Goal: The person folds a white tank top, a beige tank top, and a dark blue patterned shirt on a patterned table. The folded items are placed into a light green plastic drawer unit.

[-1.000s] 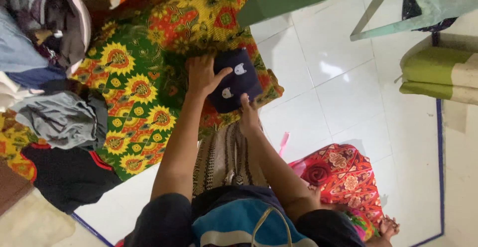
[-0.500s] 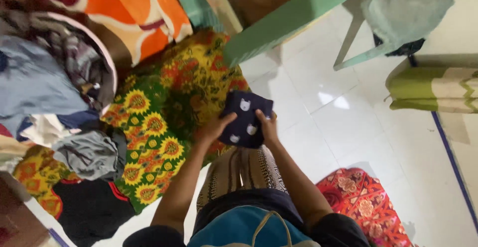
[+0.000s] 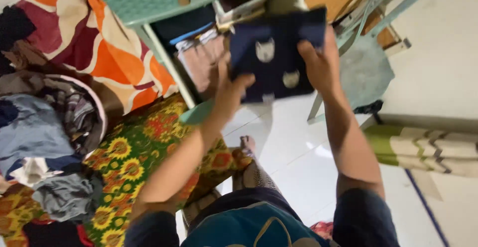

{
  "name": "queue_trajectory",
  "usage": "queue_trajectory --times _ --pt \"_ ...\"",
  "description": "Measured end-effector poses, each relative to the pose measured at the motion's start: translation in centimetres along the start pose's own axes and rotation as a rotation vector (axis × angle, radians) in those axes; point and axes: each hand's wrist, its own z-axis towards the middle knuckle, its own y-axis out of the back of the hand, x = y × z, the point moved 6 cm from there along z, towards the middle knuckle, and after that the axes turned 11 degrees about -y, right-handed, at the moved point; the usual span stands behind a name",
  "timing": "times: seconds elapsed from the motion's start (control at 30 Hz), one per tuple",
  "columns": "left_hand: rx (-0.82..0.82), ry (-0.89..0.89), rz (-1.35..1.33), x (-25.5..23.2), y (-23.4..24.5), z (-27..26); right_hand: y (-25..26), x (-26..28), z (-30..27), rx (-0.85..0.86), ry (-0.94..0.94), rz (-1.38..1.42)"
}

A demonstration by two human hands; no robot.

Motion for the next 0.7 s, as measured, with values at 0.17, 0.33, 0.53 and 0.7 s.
queue_trajectory --times 0.17,0.33,0.53,0.7 --pt "-0.067 0.173 -0.031 -0.1 -2.9 10.7 2.9 -8.3 13.1 0.228 -0.152 0.016" --pt "-0.086 0.104 -0.079 7.0 -1.5 13.6 2.1 -12.4 17.4 0.469 -0.183 0.022" --pt "-0.151 0.552 0.067 12.7 -0.4 9.8 0.6 -25.2 15.9 0.690 -0.798 -0.460" --pt "-0.179 0.790 0.409 10.6 -0.3 9.7 -1.2 -33.9 14.3 0.701 -1.014 -0.301"
